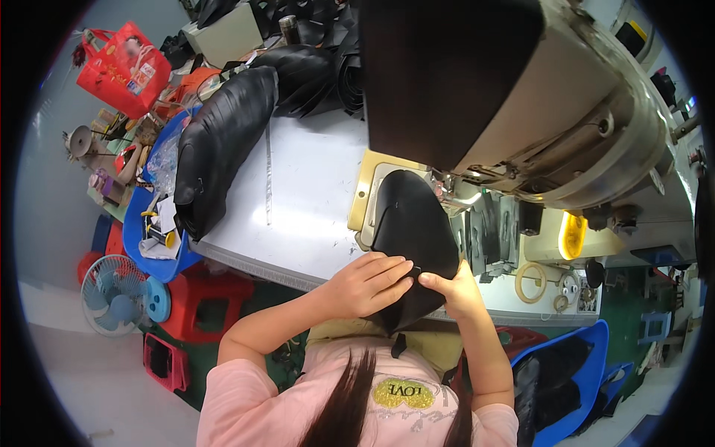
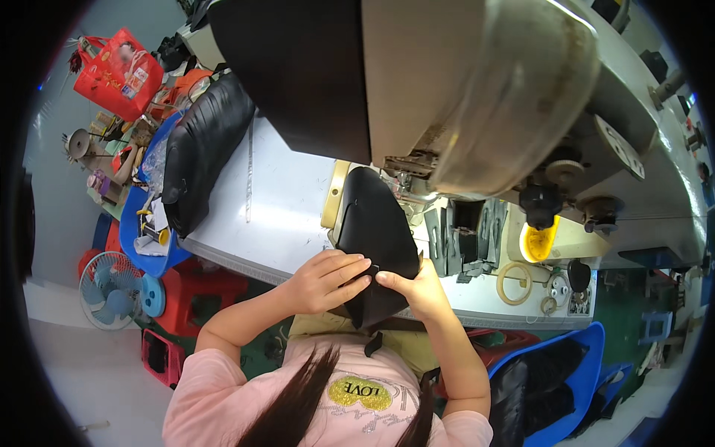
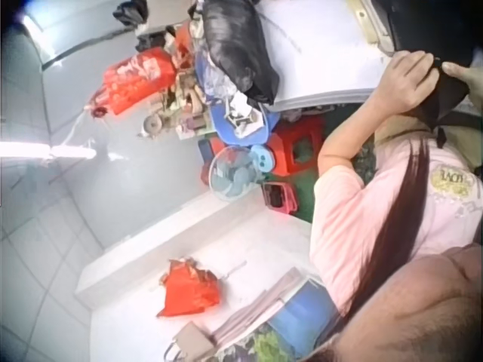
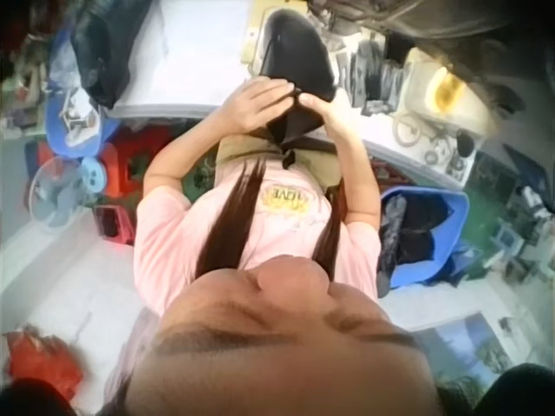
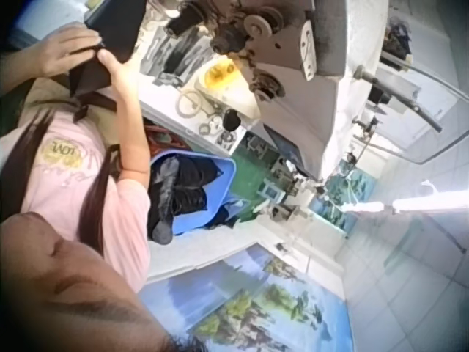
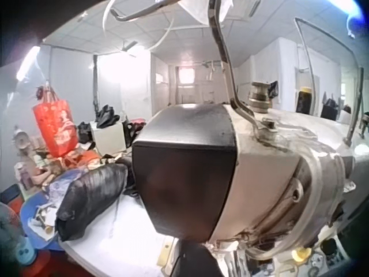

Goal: The person uses an industrial sewing machine to stitch black leather pieces. They repeatedly pick up items from a blue bin, align them under the machine's needle, sew a seam, and place the finished piece back into the bin. The process involves handling the leather with both hands to ensure proper alignment during sewing.

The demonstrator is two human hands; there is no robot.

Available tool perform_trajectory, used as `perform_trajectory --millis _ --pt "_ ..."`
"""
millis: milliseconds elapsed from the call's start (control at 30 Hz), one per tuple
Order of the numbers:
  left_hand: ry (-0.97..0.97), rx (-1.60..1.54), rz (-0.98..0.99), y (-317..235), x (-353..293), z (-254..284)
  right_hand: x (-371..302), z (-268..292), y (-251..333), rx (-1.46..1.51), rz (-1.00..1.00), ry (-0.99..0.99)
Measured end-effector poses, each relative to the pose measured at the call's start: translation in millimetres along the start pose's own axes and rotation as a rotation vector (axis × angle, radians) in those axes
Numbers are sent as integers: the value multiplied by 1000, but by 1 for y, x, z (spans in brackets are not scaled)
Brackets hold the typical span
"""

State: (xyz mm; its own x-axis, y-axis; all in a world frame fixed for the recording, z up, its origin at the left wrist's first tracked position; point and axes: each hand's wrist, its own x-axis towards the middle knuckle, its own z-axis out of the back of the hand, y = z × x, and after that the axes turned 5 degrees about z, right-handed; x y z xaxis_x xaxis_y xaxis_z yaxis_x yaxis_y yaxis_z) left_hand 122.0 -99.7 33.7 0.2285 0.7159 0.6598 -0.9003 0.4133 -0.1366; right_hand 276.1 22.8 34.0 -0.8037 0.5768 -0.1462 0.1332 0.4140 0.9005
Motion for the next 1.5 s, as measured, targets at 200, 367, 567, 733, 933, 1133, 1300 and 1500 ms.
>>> perform_trajectory --millis 200,367,567,733,933,1133,1300,1500 --pt "-50 -33 28 0 -1 0 0 2 -3 37 5 4" --pt "-35 -34 40 -1 0 1 -1 1 1 21 -38 -10" --pt "-24 -81 68 -1 2 7 3 -5 5 40 -94 1" --pt "5 8 -18 8 11 21 14 -18 19 93 -71 36" --pt "-93 -6 -93 48 58 16 40 -12 38 198 30 -71" --pt "-73 -77 -88 63 76 6 30 37 -4 71 215 -147" --pt "-73 -38 4 72 78 1 30 24 18 67 230 -208" --pt "-161 -54 18 78 83 -6 37 30 24 98 212 -259"
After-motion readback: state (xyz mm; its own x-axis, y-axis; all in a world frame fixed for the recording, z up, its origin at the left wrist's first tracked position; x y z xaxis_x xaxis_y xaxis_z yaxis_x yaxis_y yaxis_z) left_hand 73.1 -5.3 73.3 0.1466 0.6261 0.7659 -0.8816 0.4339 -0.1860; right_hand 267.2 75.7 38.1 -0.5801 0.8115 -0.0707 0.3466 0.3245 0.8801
